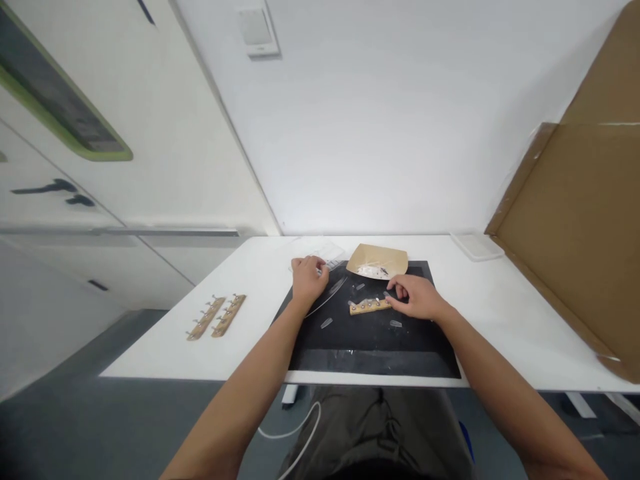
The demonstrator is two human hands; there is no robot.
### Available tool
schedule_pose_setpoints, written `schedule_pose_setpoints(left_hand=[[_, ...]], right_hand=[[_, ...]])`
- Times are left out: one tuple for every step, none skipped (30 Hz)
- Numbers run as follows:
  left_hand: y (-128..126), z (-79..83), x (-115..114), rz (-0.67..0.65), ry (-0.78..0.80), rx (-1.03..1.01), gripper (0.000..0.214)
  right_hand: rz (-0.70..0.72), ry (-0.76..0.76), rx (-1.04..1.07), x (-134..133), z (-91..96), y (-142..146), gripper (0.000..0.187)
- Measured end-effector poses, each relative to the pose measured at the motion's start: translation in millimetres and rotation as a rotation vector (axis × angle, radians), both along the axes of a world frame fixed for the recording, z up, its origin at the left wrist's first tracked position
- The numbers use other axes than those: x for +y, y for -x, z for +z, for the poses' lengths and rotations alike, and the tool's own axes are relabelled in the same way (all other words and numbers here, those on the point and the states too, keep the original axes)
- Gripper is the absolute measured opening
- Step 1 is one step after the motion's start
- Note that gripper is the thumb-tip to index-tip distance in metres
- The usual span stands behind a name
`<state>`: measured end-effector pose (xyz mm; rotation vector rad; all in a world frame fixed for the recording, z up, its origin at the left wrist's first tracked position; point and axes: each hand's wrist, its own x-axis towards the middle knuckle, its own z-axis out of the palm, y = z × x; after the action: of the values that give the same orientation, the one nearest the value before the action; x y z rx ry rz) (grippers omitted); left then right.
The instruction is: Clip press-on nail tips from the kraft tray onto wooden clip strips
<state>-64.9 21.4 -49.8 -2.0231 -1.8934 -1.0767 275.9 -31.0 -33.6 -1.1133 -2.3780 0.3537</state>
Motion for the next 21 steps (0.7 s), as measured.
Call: schedule_pose_setpoints(left_hand=[[0, 0.5, 0, 0.0, -0.003, -0.002, 0.009], [0, 1.1, 0, 0.0, -0.008, -0.005, 0.009], [0, 1.6, 0, 0.002, -0.014, -0.008, 0.008], [0, 2.2, -1, 0.003, -0.02, -0.01, 0.008], [0, 2.7, -1, 0.004, -0.025, -0.013, 0.008], [-1, 3.0, -1, 0.005, -0.029, -0.014, 0.007], [-1, 3.2, -1, 0.007, -0.032, -0.017, 0.006], [-2, 3.2, -2, 0.011, -0.035, -0.02, 0.006], [-2, 3.0, -2, 0.017, -0.037, -0.024, 0.007], [-2, 2.8, -2, 0.028, -0.039, -0.031, 0.009], [-3, 2.5, -2, 0.043, -0.041, -0.039, 0.011], [-3, 2.2, -2, 0.06, -0.043, -0.048, 0.014], [-2, 1.9, -2, 0.081, -0.046, -0.059, 0.016], [-2, 1.7, -2, 0.103, -0.049, -0.071, 0.019], [-2, 1.5, -1, 0.126, -0.053, -0.083, 0.022], [-1, 1.4, -1, 0.149, -0.057, -0.095, 0.024], [-1, 1.2, -1, 0.17, -0.059, -0.105, 0.027], [0, 1.1, 0, 0.187, -0.06, -0.114, 0.028], [0, 0.9, 0, 0.199, -0.059, -0.121, 0.029], [1, 0.6, 1, 0.207, -0.057, -0.125, 0.029], [1, 0.2, 1, 0.21, -0.054, -0.128, 0.029]], right_hand=[[-0.011, -0.033, 0.001, -1, 2.4, -2, 0.031], [-0.025, -0.067, 0.0, -1, 4.7, -4, 0.032], [-0.045, -0.102, 0.0, -1, 6.9, -6, 0.031], [-0.075, -0.138, 0.002, -1, 8.7, -8, 0.03], [-0.118, -0.176, 0.009, -1, 10.2, -10, 0.028], [-0.174, -0.216, 0.022, -1, 11.2, -12, 0.027], [-0.241, -0.257, 0.04, -1, 11.7, -13, 0.026], [-0.314, -0.296, 0.063, 0, 11.7, -15, 0.027], [-0.388, -0.329, 0.089, 1, 11.4, -18, 0.029], [-0.472, -0.366, 0.119, 3, 10.6, -21, 0.033], [-0.571, -0.411, 0.152, 5, 9.6, -24, 0.037], [-0.674, -0.457, 0.182, 8, 8.2, -29, 0.042], [-0.798, -0.517, 0.213, 11, 6.4, -36, 0.045], [-0.918, -0.576, 0.233, 14, 4.1, -43, 0.047], [-0.994, -0.607, 0.234, 18, 1.3, -51, 0.049], [-1.048, -0.614, 0.232, 22, -2.0, -60, 0.049], [-1.09, -0.595, 0.23, 25, -5.7, -69, 0.049], [-1.124, -0.558, 0.231, 29, -9.7, -78, 0.047], [-1.142, -0.532, 0.237, 31, -13.7, -87, 0.043], [-1.152, -0.511, 0.24, 34, -17.4, -95, 0.038], [-1.16, -0.489, 0.244, 35, -20.7, -102, 0.035]])
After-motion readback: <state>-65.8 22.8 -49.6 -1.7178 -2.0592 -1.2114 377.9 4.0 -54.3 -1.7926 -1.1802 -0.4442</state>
